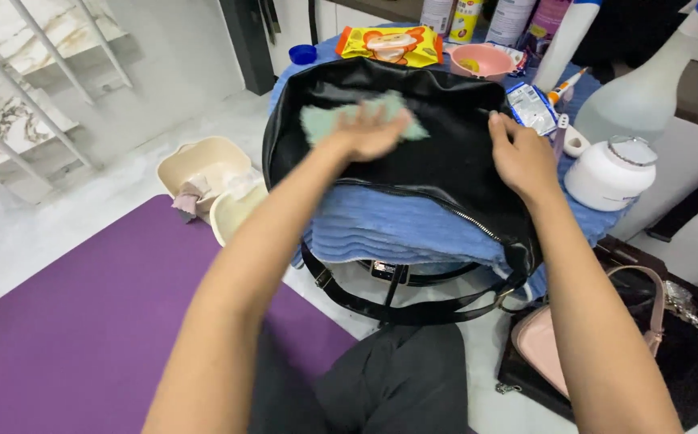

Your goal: Cleaning a large black leather bag using a toothbrush, cleaning solution, and a cloth.

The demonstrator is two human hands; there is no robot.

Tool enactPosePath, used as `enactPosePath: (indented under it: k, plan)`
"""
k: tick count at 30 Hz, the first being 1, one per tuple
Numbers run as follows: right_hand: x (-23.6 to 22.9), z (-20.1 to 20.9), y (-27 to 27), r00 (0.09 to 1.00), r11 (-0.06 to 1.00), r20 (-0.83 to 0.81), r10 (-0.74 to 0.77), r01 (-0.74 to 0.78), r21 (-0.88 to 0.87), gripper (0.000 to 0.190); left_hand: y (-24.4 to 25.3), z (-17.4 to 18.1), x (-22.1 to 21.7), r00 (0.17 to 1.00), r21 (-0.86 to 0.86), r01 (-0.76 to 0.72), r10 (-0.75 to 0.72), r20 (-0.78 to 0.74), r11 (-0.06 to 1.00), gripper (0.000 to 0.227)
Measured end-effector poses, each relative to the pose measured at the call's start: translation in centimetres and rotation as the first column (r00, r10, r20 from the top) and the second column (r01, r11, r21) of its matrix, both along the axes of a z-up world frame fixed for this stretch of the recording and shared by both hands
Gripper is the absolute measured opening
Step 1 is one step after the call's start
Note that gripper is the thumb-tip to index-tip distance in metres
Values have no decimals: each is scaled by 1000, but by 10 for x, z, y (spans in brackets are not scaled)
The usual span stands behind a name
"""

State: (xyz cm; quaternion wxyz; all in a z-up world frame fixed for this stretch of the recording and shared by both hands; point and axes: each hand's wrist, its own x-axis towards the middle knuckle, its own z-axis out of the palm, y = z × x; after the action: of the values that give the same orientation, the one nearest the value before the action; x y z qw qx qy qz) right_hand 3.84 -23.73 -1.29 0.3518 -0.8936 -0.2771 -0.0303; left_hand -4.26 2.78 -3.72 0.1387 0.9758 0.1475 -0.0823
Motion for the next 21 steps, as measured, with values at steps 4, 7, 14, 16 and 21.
enactPosePath:
  k: [4, 7, 14, 16, 21]
  plan:
    - [7, -3, -4, 1000, 1000, -7, -16, 16, 9, 59, -91, 48, -46, 960, -60, 277, -279, -32, 959, 84]
    - [12, -7, -6, 999, 997, -36, -18, 20, 74, 58, -96, 68, -96, 933, -161, 348, -358, -34, 923, 99]
    - [7, 0, -4, 1000, 998, -11, -15, 16, 56, 56, -13, 58, -78, 993, -43, 26, -31, -117, 999, 91]
    - [7, -3, -1, 999, 998, -20, -29, 30, 55, 59, 20, 28, -44, 993, -105, -119, 117, -23, 987, 100]
    - [-3, 4, -6, 999, 995, -41, -21, 25, 95, 65, -30, -10, 32, 999, -152, 5, 1, 40, 988, 97]
